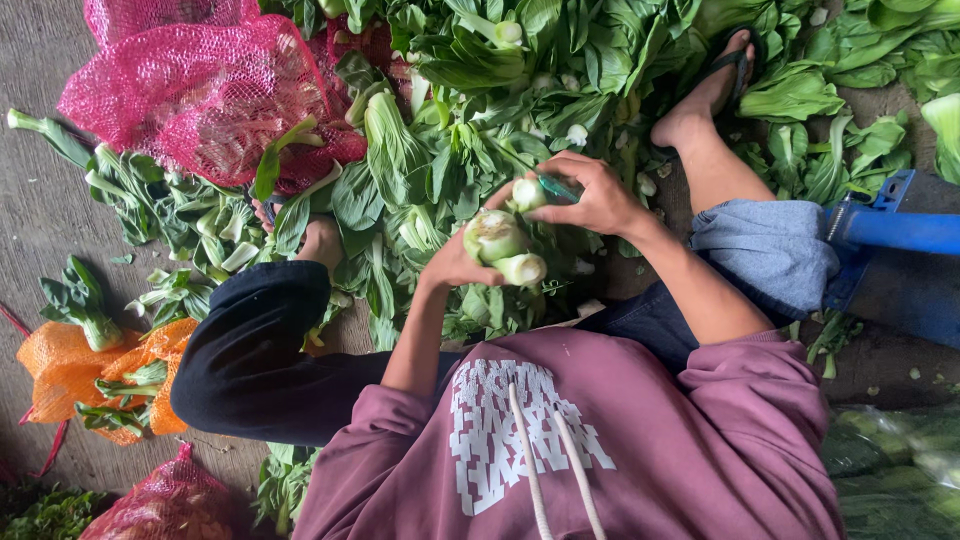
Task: The person sits on the floor and trims bok choy using a knife, cutting off the root ends and discarding the trimmed parts. The person handles the vegetables one at a time, placing the trimmed pieces aside.
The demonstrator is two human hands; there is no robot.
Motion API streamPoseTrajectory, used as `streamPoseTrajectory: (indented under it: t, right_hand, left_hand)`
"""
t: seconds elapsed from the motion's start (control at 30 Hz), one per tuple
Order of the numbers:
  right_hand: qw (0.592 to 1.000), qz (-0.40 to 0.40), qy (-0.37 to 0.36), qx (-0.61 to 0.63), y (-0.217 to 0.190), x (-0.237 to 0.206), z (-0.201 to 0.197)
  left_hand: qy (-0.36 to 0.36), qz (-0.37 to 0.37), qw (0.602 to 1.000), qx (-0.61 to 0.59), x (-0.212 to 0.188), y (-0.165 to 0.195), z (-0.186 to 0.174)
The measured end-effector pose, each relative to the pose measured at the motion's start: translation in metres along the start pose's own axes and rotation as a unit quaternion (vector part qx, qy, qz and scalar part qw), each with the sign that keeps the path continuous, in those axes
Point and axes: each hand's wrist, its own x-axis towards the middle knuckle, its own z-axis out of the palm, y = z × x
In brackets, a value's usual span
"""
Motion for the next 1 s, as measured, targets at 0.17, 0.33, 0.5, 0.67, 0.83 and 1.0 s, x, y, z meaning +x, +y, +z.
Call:
streamPoseTrajectory:
  t: [0.17,0.33,0.5,0.67,0.83,1.0]
  right_hand:
    - [0.993,-0.064,-0.02,-0.096,0.004,-0.001,0.003]
    - [0.983,-0.119,0.049,-0.128,0.008,-0.002,-0.009]
    - [0.992,-0.012,0.111,0.065,0.003,-0.012,-0.041]
    - [0.967,-0.013,0.086,0.241,-0.001,-0.018,-0.055]
    - [0.955,-0.043,0.048,0.289,0.003,-0.004,-0.017]
    - [0.985,-0.02,0.153,0.072,0.011,-0.001,-0.002]
  left_hand:
    - [0.06,-0.007,0.998,-0.003,0.002,-0.015,0.012]
    - [0.086,0.036,0.994,0.061,0.002,-0.027,0.005]
    - [0.121,-0.034,0.974,0.187,-0.003,-0.017,-0.013]
    - [0.104,0.067,0.984,0.132,-0.01,-0.002,-0.025]
    - [0.061,-0.023,0.996,0.068,-0.004,-0.011,-0.004]
    - [0.103,-0.037,0.993,-0.043,0.004,-0.014,0.014]
